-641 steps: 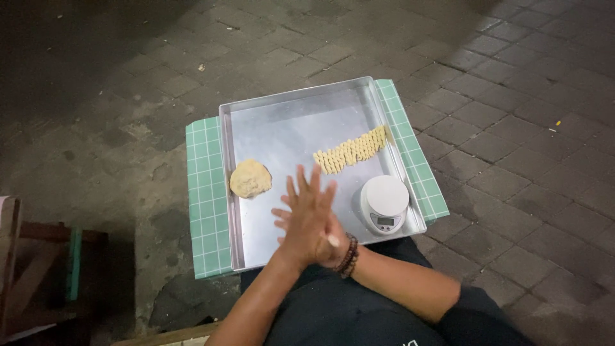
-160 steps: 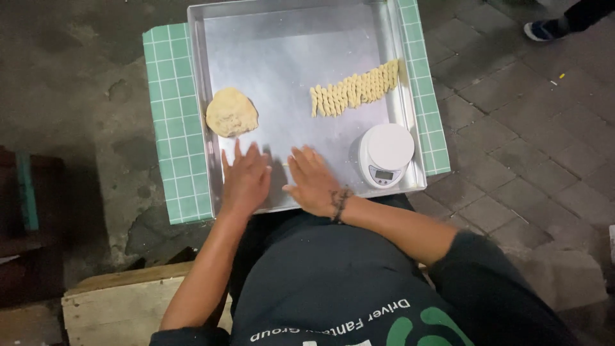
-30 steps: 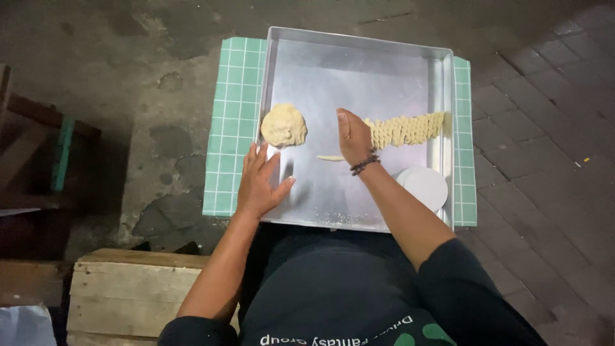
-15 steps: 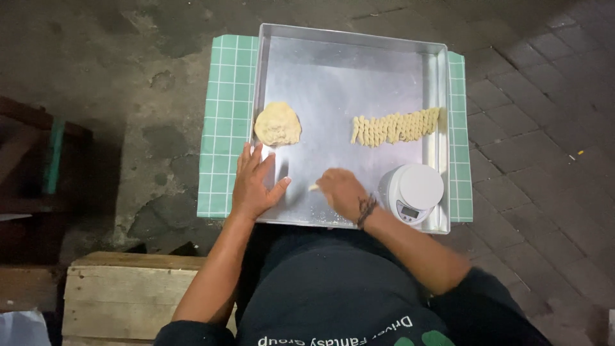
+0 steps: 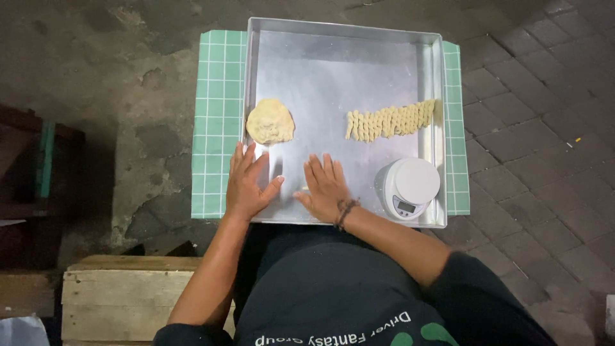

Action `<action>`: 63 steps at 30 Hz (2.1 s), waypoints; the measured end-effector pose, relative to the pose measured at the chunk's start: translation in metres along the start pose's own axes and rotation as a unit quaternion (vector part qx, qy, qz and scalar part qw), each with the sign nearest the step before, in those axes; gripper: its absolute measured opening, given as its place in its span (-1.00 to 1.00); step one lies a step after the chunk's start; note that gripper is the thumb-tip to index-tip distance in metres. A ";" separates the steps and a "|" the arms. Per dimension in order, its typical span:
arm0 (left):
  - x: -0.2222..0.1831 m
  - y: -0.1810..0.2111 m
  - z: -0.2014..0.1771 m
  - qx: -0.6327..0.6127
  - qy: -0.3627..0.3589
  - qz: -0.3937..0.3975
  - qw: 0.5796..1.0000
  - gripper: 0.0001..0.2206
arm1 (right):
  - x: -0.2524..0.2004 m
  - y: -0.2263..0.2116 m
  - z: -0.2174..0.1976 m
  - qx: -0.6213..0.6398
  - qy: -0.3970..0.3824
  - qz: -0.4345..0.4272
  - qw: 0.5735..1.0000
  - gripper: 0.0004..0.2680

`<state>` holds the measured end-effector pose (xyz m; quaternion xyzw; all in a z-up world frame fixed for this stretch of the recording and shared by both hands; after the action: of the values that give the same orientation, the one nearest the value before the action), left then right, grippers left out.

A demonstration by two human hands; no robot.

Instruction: Rolling dough into thin strips and braiding them together on a metal tray.

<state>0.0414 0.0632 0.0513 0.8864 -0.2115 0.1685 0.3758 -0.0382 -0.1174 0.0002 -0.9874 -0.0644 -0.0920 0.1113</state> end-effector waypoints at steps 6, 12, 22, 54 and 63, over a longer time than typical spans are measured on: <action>0.001 0.001 -0.001 -0.001 0.012 0.009 1.000 -0.43 | 0.066 0.021 -0.008 -0.047 -0.010 0.057 0.997 -0.30; 0.003 -0.001 0.000 0.018 -0.007 -0.004 1.000 -0.47 | 0.116 0.054 0.000 -0.060 0.026 0.079 0.995 -0.30; 0.004 0.001 -0.002 0.007 0.004 0.003 1.000 -0.45 | 0.105 0.113 0.036 0.129 0.165 0.057 0.976 -0.68; 0.003 0.002 0.000 0.014 -0.006 0.018 1.000 -0.44 | 0.043 0.012 -0.001 -0.026 0.026 0.033 0.999 -0.34; 0.001 0.000 0.003 0.012 0.012 0.035 0.999 -0.47 | 0.119 0.054 -0.004 -0.055 0.009 0.132 0.990 -0.31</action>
<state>0.0430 0.0612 0.0499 0.8809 -0.2353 0.1949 0.3615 0.0855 -0.1583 0.0160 -0.9911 0.0725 -0.0884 0.0682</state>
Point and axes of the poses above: each hand's wrist, its own x-axis towards the middle knuckle, its own z-axis out of the palm, y = z × x, the point moved 6 cm from there along x, towards the middle knuckle, and after that the axes turned 14 degrees about y, right-handed, at the moved point
